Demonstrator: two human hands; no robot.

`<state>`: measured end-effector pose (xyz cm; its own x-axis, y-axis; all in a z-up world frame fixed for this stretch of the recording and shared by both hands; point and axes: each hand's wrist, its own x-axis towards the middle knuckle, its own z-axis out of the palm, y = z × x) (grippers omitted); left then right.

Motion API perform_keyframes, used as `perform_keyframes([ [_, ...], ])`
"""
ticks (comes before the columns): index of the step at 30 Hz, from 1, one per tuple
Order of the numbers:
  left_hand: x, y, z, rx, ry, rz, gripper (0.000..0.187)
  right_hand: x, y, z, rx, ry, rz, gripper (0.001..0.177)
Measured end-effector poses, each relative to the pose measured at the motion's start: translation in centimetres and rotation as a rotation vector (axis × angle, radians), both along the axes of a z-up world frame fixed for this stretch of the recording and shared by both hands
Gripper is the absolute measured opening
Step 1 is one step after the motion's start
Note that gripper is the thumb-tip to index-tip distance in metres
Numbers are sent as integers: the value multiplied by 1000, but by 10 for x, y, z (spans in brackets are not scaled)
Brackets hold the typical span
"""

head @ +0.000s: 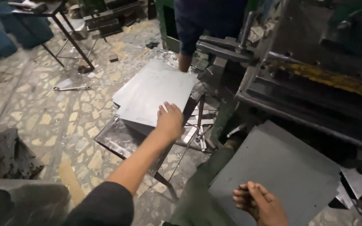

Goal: The person is using a manual punching machine to create holes or indentations in a series of metal sheets.

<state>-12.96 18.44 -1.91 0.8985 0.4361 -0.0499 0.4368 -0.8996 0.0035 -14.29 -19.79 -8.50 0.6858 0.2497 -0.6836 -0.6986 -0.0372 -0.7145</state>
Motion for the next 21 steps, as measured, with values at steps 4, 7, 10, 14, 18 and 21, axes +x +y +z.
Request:
perform_keyframes([
  [4,-8,61,68,-296,-354,29,45,6,-17,-16,-28,1,19,42],
  [7,-39,121,123,-402,-514,177,38,12,-30,-33,-69,78,5,42],
  [10,-66,197,71,-304,-305,350,43,11,-40,-48,-134,91,10,43],
  [14,-113,227,-41,-354,-163,489,63,27,-59,-95,-110,101,44,45],
  [18,-142,170,-61,-319,-381,509,67,25,-66,-102,-170,67,52,45],
  [21,-149,139,-54,-653,-681,661,49,31,-69,-113,-172,32,1,45],
])
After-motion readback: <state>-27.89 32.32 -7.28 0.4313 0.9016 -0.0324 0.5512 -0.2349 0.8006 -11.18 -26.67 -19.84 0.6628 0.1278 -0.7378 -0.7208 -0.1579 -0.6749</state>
